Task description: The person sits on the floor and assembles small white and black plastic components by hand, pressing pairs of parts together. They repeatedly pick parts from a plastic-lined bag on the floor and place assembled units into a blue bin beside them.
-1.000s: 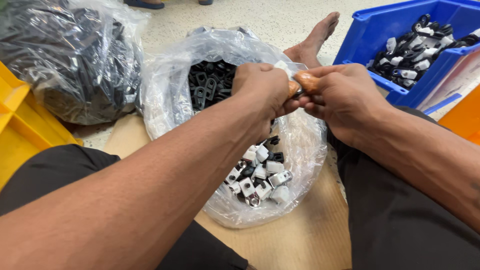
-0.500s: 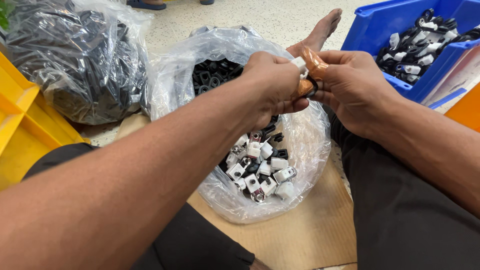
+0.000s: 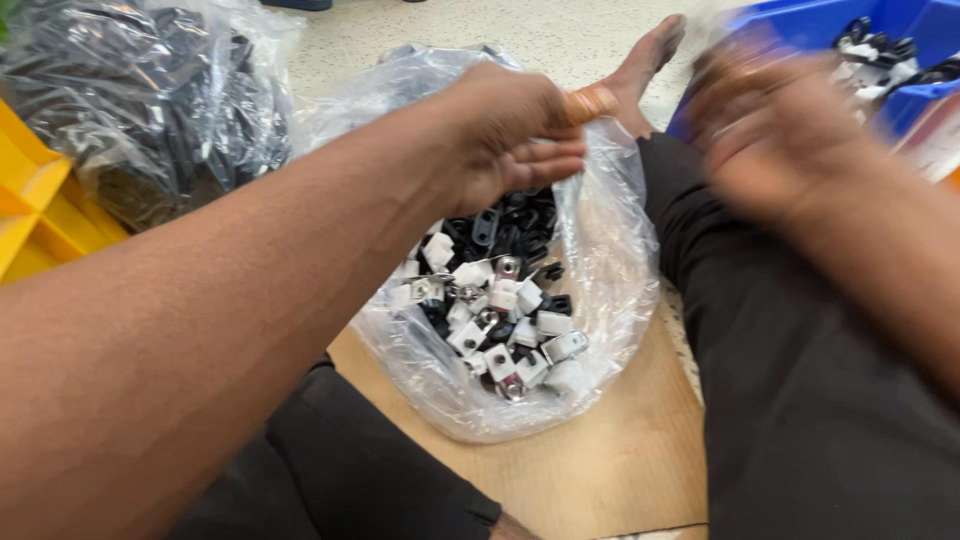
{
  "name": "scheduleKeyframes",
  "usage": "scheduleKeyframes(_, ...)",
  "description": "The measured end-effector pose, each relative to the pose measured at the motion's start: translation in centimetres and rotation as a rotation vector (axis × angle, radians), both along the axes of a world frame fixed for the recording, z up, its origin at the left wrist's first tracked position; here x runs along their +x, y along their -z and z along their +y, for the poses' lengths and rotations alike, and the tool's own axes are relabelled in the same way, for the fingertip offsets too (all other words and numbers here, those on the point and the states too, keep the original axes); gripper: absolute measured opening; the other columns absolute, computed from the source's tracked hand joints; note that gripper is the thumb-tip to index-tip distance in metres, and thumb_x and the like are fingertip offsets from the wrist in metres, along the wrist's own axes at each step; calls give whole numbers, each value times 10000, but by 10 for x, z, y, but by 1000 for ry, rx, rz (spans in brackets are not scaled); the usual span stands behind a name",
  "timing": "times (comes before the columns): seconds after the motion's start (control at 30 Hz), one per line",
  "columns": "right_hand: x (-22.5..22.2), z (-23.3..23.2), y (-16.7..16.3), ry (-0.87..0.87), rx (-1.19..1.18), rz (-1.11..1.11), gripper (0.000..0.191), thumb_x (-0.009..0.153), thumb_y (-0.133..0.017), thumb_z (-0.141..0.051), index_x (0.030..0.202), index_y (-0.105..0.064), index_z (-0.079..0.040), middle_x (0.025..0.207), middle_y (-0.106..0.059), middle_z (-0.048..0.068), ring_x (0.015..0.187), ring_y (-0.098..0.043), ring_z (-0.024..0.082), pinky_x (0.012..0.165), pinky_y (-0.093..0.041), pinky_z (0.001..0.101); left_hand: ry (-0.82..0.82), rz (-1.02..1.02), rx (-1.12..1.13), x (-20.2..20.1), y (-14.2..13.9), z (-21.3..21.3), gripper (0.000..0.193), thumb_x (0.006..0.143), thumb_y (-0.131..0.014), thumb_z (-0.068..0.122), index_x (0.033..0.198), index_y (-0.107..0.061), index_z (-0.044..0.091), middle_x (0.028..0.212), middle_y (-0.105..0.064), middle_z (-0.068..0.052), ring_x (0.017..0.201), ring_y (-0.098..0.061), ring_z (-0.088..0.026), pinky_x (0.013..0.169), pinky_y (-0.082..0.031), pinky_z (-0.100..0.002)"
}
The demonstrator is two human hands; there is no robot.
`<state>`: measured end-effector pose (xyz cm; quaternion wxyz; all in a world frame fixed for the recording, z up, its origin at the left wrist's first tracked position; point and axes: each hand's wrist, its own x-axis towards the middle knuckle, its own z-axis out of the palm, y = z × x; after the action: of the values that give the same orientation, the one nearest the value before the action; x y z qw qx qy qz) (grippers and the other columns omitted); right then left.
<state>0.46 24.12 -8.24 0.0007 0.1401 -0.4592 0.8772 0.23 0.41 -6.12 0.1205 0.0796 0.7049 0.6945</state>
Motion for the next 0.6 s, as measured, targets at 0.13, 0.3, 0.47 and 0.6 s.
scheduleKeyframes(0.13, -16, 46, 8, 584, -215, -209, 591, 1064, -412, -434, 1383, -273, 44, 1148, -503, 254, 1026, -643, 335, 904, -677, 401, -296, 88, -245, -10, 11, -40, 232, 854, -759, 181, 1006, -712, 11, 895, -717, -96, 736, -725, -158, 682, -672, -246)
scheduleKeyframes(0.3, -32, 53, 22, 410, 184, -281, 522, 1084, -507, -427, 1313, -487, 41, 1174, -598, 161, 993, -621, 208, 892, -595, 310, -244, 336, -777, -33, 43, -50, 275, 801, -830, 209, 1043, -817, 80, 1029, -793, -109, 871, -759, -193, 784, -612, -330)
scheduleKeyframes(0.47, -27, 24, 20, 318, 476, -269, 277, 1074, -560, -336, 1161, -558, -74, 1051, -622, 64, 895, -582, 139, 830, -535, 263, 43, 505, -1261, -52, 69, -15, 506, 732, -911, 282, 1112, -728, 1, 1150, -723, -250, 1065, -708, -342, 937, -585, -401)
scheduleKeyframes(0.6, -22, 18, 20, 312, 567, -251, 226, 1046, -549, -288, 1127, -588, -81, 1009, -638, 49, 878, -589, 135, 802, -534, 252, 79, 464, -1375, -66, 81, 3, 501, 693, -912, 227, 1101, -739, -6, 1166, -722, -256, 1097, -716, -355, 938, -612, -413)
